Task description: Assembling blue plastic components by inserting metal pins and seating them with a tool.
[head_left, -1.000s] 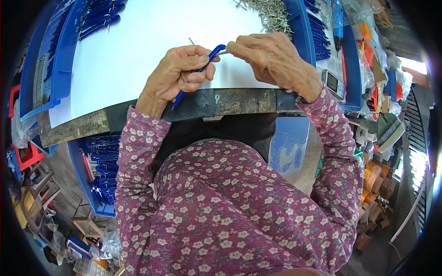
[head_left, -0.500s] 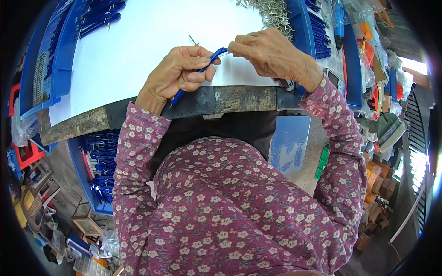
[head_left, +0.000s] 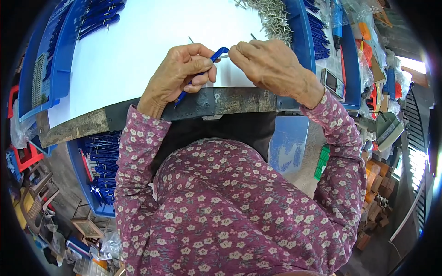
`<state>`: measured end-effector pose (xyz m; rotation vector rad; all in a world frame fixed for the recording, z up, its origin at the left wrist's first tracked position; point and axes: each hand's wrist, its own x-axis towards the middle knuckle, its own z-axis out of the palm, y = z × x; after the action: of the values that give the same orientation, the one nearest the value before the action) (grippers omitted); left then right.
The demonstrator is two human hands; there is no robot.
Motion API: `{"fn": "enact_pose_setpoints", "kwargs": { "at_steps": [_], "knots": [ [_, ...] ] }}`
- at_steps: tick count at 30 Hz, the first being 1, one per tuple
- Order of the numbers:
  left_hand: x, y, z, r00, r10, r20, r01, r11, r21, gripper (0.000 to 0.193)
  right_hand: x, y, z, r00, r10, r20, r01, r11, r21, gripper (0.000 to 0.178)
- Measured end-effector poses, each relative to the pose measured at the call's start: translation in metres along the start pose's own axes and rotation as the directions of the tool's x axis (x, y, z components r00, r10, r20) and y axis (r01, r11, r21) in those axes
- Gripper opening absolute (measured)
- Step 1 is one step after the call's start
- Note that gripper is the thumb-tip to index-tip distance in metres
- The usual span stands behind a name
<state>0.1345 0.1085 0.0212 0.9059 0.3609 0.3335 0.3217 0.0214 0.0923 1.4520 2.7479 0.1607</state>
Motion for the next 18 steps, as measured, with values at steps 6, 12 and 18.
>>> {"fn": "enact_pose_setpoints", "kwargs": {
  "at_steps": [6, 12, 18],
  "knots": [
    [-0.003, 0.003, 0.006, 0.990, 0.141, -0.018, -0.139, 0.985, 0.101, 0.016, -0.001, 0.004, 0.012, 0.984, 0.118, -0.133, -0.076, 0.955, 0.288, 0.030],
    [-0.004, 0.001, 0.010, 0.961, 0.256, -0.101, -0.220, 0.935, 0.280, 0.015, 0.005, -0.010, 0.012, 0.967, 0.221, -0.129, -0.187, 0.955, 0.231, 0.025],
    [-0.004, -0.001, 0.013, 0.909, 0.393, -0.141, -0.324, 0.877, 0.355, 0.016, 0.016, -0.039, 0.028, 0.761, 0.600, -0.248, -0.246, 0.620, 0.745, 0.016]
  ]
}}
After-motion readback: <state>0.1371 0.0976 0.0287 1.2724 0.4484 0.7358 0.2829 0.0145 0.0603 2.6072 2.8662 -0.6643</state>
